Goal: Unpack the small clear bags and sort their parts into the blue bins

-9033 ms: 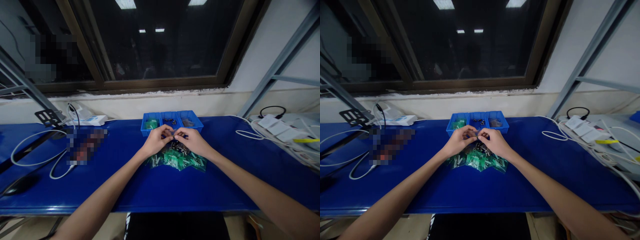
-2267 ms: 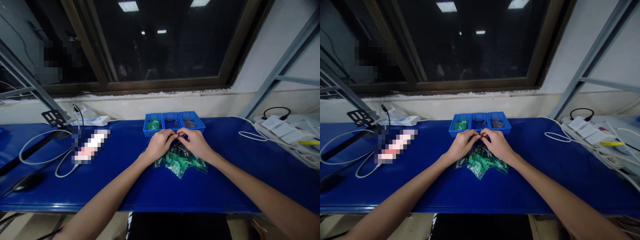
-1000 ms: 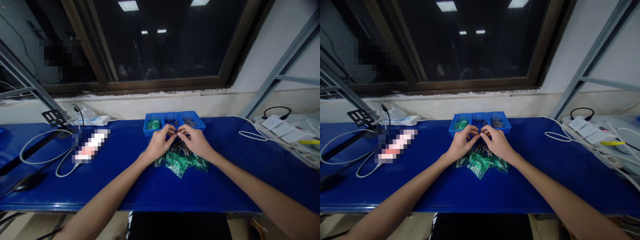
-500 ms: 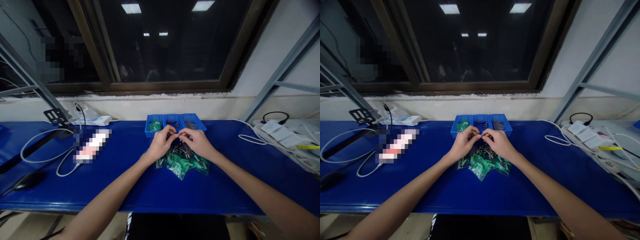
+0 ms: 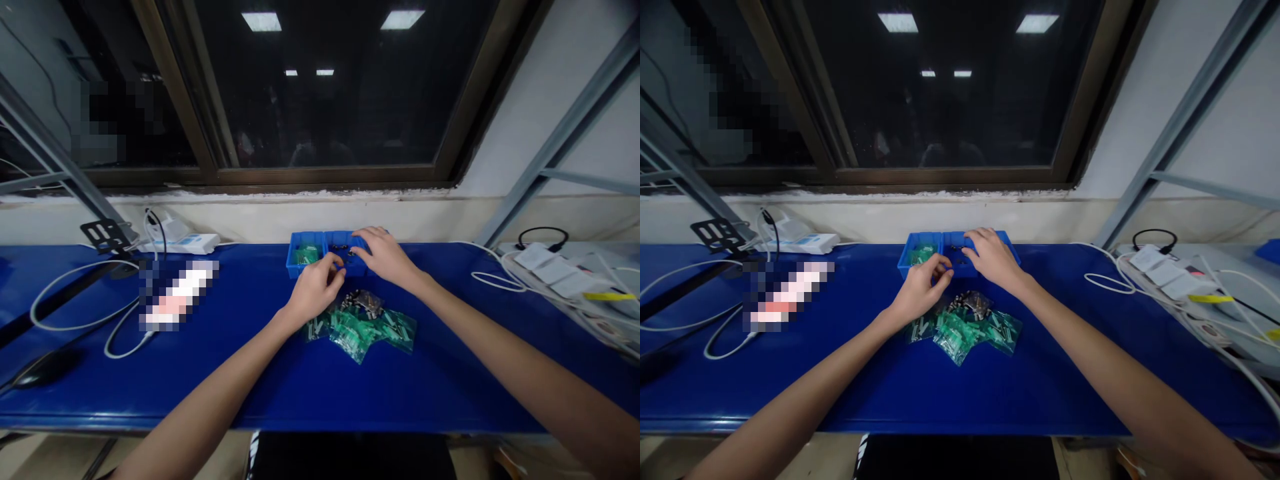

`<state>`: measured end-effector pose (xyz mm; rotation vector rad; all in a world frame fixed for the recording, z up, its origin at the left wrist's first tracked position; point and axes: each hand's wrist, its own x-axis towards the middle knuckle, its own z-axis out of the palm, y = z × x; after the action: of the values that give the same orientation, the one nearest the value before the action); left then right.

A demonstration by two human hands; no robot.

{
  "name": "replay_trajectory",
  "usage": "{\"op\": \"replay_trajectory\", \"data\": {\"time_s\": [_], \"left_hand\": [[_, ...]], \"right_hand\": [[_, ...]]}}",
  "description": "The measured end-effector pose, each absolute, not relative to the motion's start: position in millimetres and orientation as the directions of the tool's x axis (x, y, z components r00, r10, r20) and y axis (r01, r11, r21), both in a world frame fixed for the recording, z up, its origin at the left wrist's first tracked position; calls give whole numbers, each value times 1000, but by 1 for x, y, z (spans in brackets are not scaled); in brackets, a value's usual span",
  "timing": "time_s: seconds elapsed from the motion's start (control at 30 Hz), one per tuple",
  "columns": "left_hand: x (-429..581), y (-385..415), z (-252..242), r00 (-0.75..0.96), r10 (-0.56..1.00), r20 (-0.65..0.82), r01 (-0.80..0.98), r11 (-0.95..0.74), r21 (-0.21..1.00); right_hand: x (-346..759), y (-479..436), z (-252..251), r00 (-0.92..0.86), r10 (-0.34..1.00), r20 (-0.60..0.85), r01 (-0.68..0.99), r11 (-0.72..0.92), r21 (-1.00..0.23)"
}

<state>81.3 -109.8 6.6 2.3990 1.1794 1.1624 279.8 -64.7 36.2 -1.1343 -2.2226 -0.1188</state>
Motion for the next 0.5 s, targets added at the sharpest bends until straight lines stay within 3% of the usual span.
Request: {"op": "replay_trajectory", "data": {"time_s": [0.07, 0.17, 0.3, 0.4, 0.5], "left_hand": [[80, -111, 7, 445, 720, 532, 612, -678, 407], [79, -113, 8, 563, 676, 475, 651, -717, 249], [76, -112, 10, 655, 637, 406, 651, -749, 125], [70, -108, 14, 687, 635, 352, 626, -764, 156], [62, -104, 23, 721, 640, 267, 573, -766, 291]], "right_hand": [[286, -72, 36, -407, 712, 572, 738, 625, -254], [295, -94, 29, -438, 784, 439, 670, 611, -422], [300, -112, 16, -596, 764, 247, 652, 640, -406], [296, -113, 10, -624, 752, 212, 647, 649, -400], [291, -114, 7, -624, 750, 219, 647, 653, -393]]}}
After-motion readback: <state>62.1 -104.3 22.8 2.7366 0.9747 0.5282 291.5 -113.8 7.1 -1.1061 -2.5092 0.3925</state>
